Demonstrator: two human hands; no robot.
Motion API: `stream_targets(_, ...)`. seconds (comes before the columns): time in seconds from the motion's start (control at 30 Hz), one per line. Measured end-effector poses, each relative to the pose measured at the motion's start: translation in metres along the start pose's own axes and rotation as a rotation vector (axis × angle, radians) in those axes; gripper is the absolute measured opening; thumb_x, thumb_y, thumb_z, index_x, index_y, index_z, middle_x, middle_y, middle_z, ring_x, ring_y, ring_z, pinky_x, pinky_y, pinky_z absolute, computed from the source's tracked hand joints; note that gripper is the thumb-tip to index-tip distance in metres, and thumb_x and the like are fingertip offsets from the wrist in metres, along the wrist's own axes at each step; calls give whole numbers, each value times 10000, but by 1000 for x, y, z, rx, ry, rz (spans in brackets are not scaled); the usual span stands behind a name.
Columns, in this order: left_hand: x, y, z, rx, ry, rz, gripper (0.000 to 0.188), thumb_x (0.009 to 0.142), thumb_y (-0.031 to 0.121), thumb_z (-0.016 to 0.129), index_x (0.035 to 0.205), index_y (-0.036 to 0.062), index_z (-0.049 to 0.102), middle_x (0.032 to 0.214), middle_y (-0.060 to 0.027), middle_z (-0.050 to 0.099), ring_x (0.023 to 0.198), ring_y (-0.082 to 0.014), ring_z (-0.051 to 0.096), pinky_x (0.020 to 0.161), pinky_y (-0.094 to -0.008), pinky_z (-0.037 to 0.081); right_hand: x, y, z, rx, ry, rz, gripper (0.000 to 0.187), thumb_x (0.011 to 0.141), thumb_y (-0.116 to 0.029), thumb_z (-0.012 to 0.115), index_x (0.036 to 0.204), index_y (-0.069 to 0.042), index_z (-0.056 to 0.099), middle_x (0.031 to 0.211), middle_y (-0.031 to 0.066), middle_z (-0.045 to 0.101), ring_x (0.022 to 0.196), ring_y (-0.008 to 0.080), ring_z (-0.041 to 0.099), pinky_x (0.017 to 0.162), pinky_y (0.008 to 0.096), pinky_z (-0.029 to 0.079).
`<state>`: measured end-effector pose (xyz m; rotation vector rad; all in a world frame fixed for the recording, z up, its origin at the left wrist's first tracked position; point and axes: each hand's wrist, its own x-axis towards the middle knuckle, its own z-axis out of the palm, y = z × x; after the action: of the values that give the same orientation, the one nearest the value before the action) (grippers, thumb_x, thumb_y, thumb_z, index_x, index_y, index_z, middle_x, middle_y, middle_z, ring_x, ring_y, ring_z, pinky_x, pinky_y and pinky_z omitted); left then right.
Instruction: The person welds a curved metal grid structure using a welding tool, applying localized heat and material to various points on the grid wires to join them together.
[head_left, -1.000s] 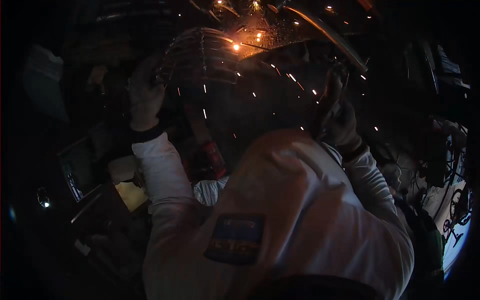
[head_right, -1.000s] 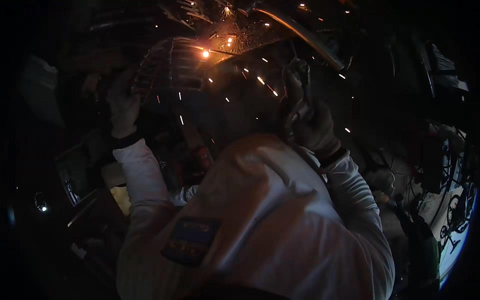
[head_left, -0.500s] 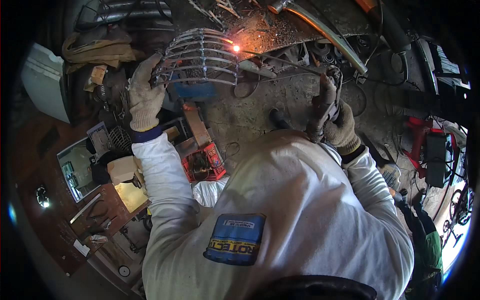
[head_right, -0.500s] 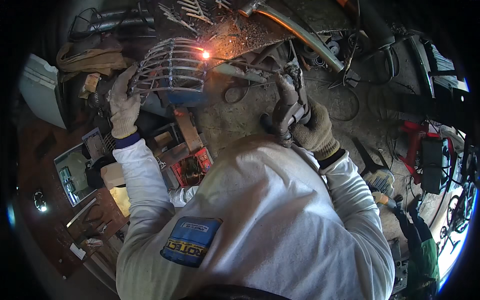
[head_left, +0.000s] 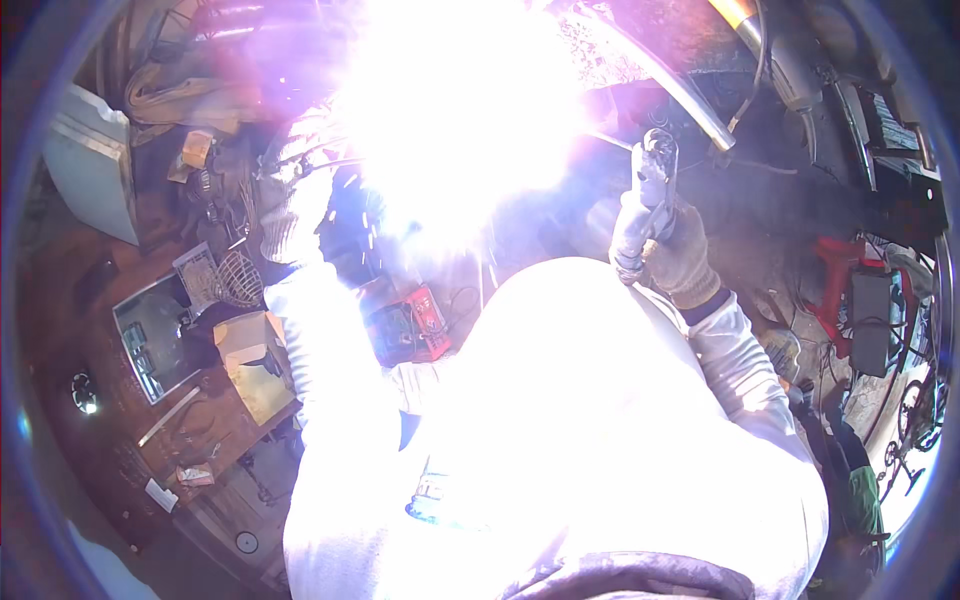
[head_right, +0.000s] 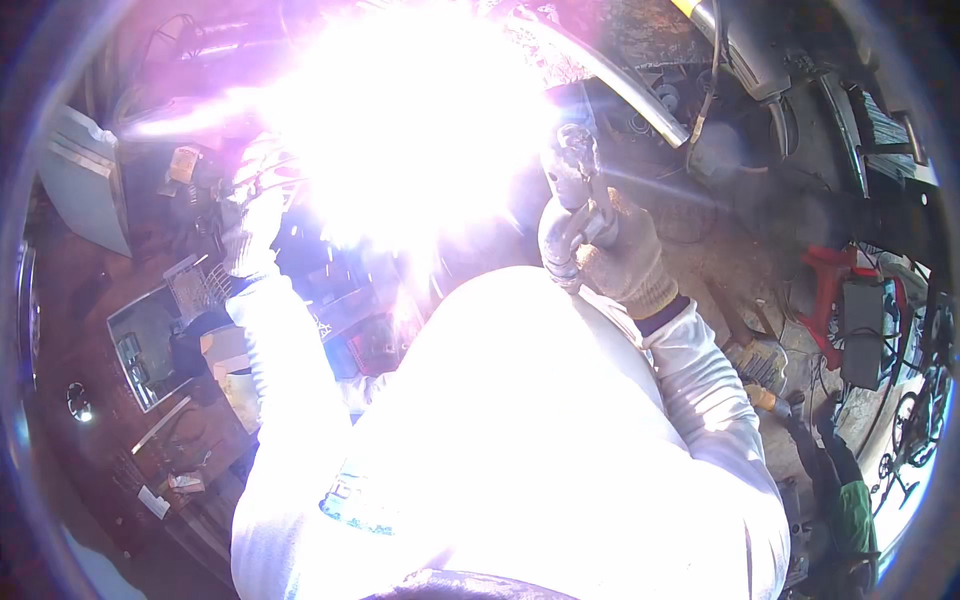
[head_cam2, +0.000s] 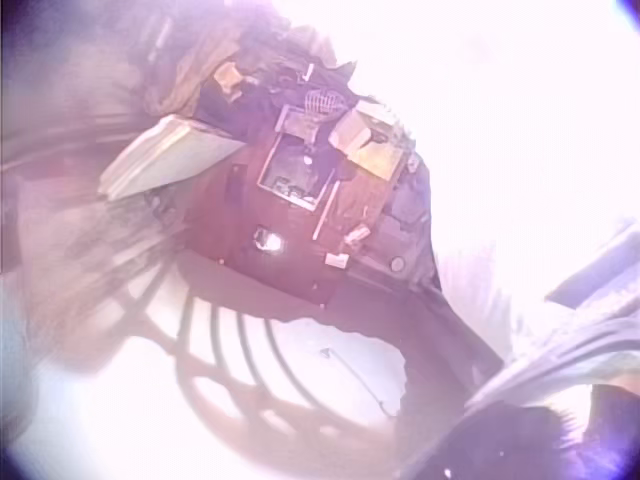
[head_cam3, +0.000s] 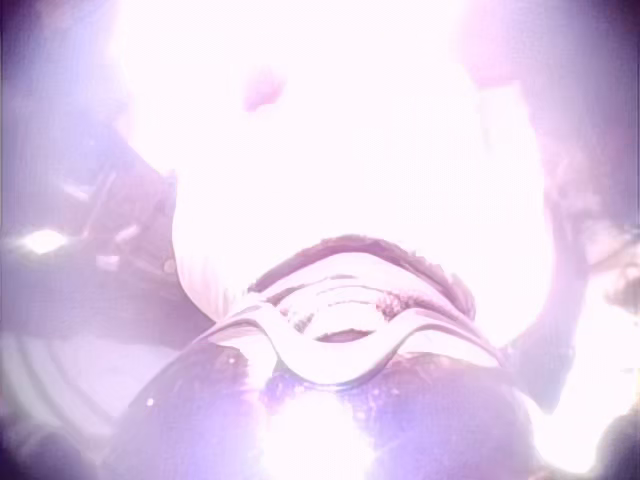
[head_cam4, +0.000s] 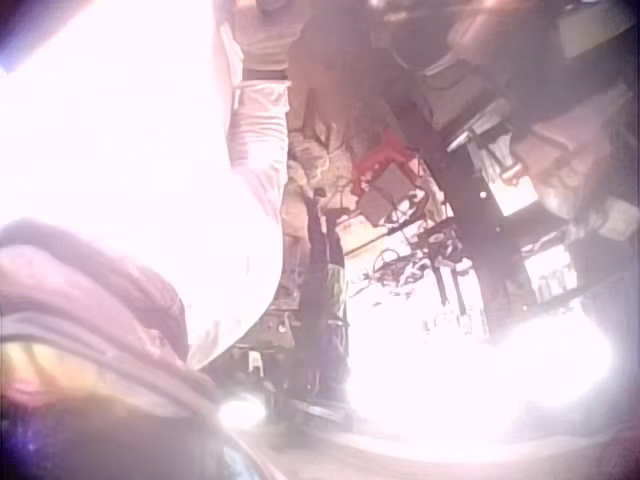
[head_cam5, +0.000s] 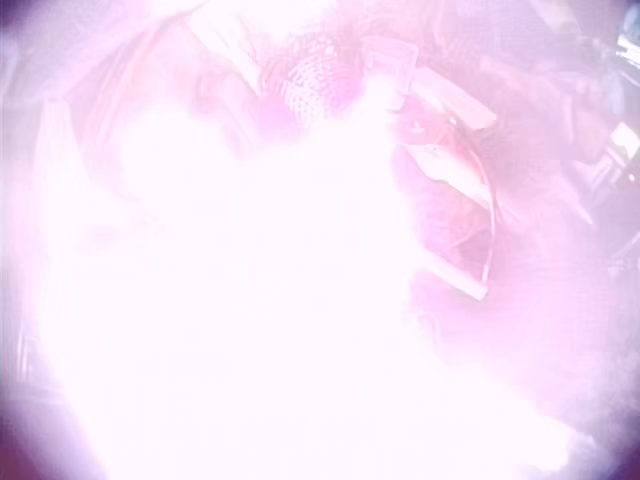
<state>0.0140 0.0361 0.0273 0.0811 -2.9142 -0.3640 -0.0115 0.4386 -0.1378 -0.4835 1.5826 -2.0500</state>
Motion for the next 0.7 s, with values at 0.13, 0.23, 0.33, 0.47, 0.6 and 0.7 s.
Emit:
stream_targets(0.13,0,-8,10,-60,-14,6,372,837,2,630,1206,49,611,1146,-116,648,1041,-219,634,864,-340,515,4,-14,4,268,-103,-15,166,856,-47,623,1004,8,574,798,46,615,641,121,607,584,262,508)
stream_targets(0.23,-9,-7,3,-102,-15,-19,359,854,16,625,1211,52,608,1142,-107,645,1028,-199,634,840,-333,520,-6,15,0,132,1,-58,243,853,-68,650,1067,22,579,872,68,629,702,143,620,629,293,533)
stream_targets(0.33,-4,-25,20,-290,-36,8,347,870,31,620,1216,55,605,1138,-99,642,1015,-180,635,816,-326,526,-20,61,-15,-183,183,-55,316,855,-111,647,1124,35,569,835,87,626,703,175,622,636,316,523)
stream_targets(0.47,-25,-71,21,-648,-68,-197,406,834,-1,605,1237,53,589,1200,-108,618,1070,-205,615,834,-323,526,-28,128,-33,-615,272,-156,416,859,-170,644,1200,52,557,785,112,622,704,218,625,645,348,510)
stream_targets(0.6,-23,-32,17,131,-34,111,531,760,-42,574,1281,59,552,1249,-140,592,1131,-299,578,877,-366,530,-20,28,-18,-179,231,0,401,810,-174,625,1147,42,595,892,105,683,829,192,663,737,346,526)
stream_targets(0.7,-19,-17,18,288,37,220,572,751,-50,552,1311,63,528,1277,-144,578,1161,-334,548,914,-401,522,-14,13,-16,-223,251,44,414,769,-193,612,1113,39,611,945,95,698,883,163,658,780,327,522)
